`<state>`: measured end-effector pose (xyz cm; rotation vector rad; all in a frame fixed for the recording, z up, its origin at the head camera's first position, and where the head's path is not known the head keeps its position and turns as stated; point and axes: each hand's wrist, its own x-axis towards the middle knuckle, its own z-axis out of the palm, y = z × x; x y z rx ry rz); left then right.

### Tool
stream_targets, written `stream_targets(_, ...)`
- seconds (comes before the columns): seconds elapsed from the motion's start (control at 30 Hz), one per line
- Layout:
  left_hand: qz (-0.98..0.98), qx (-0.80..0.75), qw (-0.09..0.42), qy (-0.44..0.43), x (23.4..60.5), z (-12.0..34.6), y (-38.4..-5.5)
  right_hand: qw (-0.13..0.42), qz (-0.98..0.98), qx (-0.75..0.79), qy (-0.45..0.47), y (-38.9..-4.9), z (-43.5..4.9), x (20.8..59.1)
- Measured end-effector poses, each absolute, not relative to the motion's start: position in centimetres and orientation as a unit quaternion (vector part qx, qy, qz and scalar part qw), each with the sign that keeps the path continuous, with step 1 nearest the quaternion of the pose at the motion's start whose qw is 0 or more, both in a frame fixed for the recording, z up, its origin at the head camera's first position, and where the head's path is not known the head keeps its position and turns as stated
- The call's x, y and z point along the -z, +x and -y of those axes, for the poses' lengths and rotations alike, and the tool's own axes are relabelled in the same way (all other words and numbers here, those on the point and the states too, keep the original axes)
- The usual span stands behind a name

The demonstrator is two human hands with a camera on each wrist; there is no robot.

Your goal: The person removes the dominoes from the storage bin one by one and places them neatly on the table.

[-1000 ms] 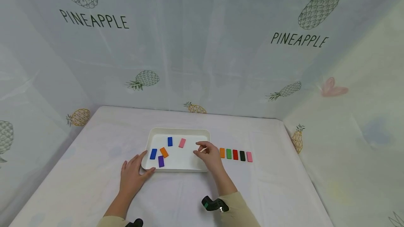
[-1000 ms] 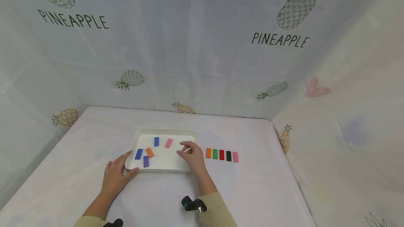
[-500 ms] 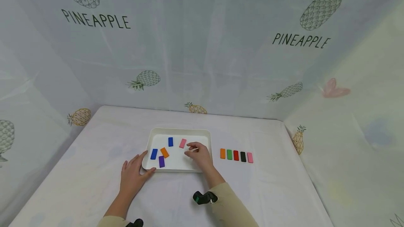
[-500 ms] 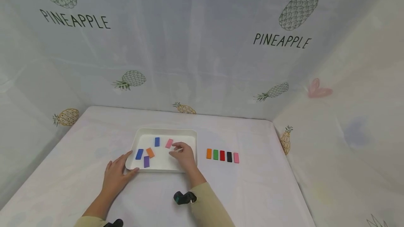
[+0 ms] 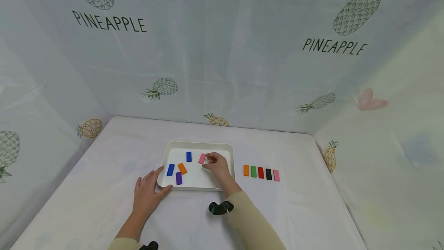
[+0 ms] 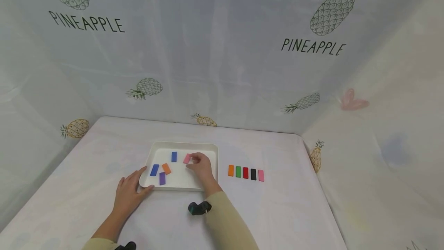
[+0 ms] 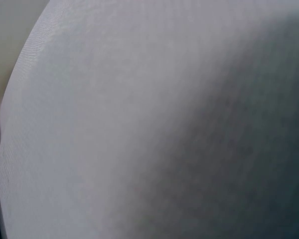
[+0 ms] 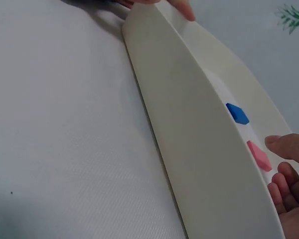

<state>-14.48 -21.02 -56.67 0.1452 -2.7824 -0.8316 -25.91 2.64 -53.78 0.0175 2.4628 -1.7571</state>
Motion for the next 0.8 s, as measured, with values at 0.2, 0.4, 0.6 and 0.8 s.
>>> stream_targets(0.2, 0.951, 0.282, 0.117, 0.048, 56.6, 21.1, -14.5, 0.052, -0.822, 0.568, 0.011, -26.9, -2.3, 54.9)
stream_targets(0.4, 0.951, 0.282, 0.117, 0.051, 56.7, 21.3, -14.6, 0.066, -0.831, 0.552, 0.012, -27.3, -2.2, 55.0)
stream_targets(0.6, 0.951, 0.283, 0.115, 0.051, 56.7, 21.3, -14.6, 0.062, -0.852, 0.519, -0.002, -27.7, -2.1, 55.3)
stream_targets(0.8, 0.951, 0.284, 0.112, 0.048, 56.9, 21.2, -14.6, 0.062, -0.873, 0.483, 0.012, -27.9, -2.0, 55.6)
